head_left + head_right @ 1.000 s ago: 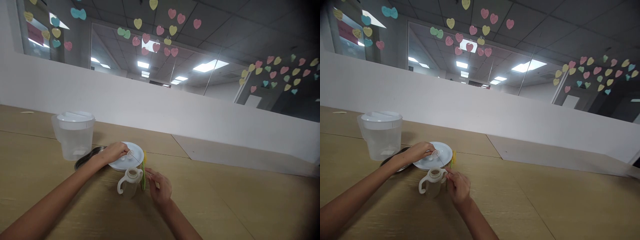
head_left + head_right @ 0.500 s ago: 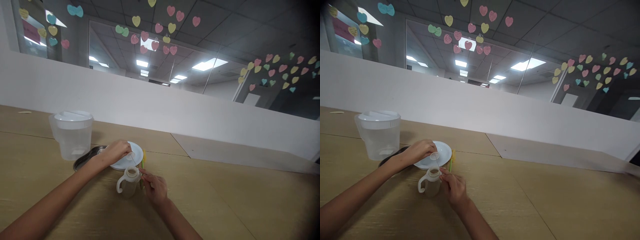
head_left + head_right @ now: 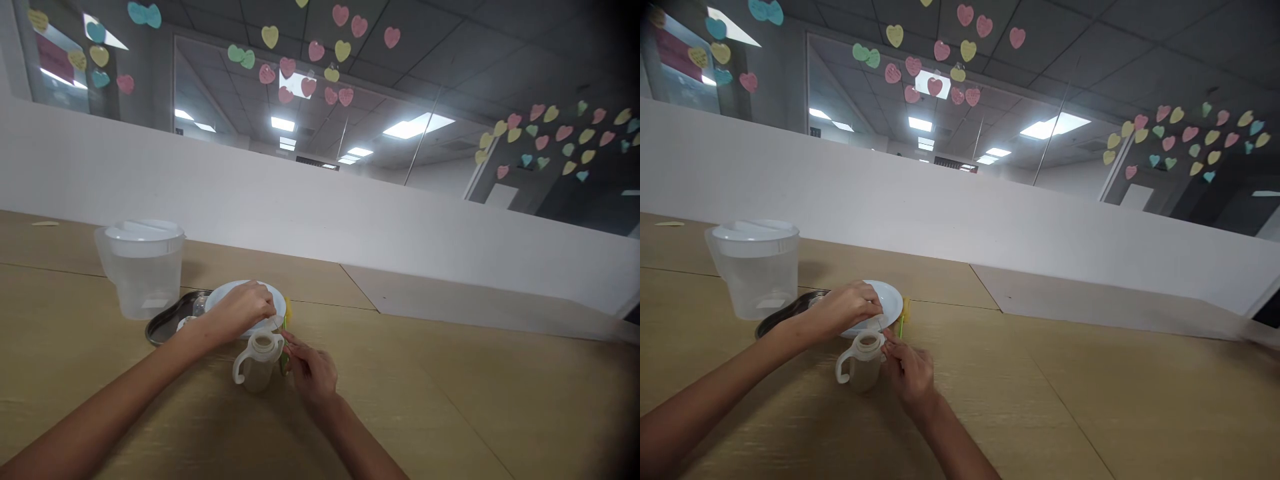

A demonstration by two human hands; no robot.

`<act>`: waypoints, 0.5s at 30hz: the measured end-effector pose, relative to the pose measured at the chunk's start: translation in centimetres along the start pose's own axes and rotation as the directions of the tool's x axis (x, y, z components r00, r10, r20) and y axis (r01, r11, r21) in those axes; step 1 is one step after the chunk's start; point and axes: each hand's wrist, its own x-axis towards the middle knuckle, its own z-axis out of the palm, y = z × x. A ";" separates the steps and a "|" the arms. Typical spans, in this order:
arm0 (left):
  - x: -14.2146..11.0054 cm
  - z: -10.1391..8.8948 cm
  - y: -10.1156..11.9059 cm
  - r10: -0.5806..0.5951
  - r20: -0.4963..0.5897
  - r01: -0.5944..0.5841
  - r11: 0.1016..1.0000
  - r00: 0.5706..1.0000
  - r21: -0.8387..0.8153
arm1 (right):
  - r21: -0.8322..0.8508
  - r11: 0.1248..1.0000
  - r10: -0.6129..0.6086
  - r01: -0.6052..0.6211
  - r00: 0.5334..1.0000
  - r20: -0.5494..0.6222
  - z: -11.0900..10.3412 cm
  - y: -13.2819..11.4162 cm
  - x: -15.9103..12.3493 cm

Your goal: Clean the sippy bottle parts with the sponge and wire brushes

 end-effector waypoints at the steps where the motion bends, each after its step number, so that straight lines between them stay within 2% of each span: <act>1: 0.0 0.0 0.3 0.015 0.004 -0.015 1.000 1.000 0.007 | -0.015 1.000 0.000 0.000 1.000 -0.014 0.0 0.1 0.0; 4: 0.1 0.1 0.9 0.040 0.009 -0.040 0.999 0.999 0.007 | -0.064 0.998 0.007 -0.011 0.998 -0.070 -0.2 0.4 0.1; 7: 0.2 0.0 0.5 0.028 -0.002 -0.029 0.999 1.000 -0.019 | -0.082 0.997 -0.014 0.008 0.997 -0.070 -0.3 0.4 0.3; 10: 0.3 0.0 -1.2 0.007 0.001 -0.006 0.997 1.000 -0.083 | -0.092 0.996 -0.019 0.013 0.998 -0.060 -0.4 0.3 0.4; 15: -0.3 0.8 -4.5 -0.084 -0.002 0.082 0.977 0.996 -0.196 | -0.074 0.995 0.066 -0.070 0.996 -0.054 -0.3 0.2 0.4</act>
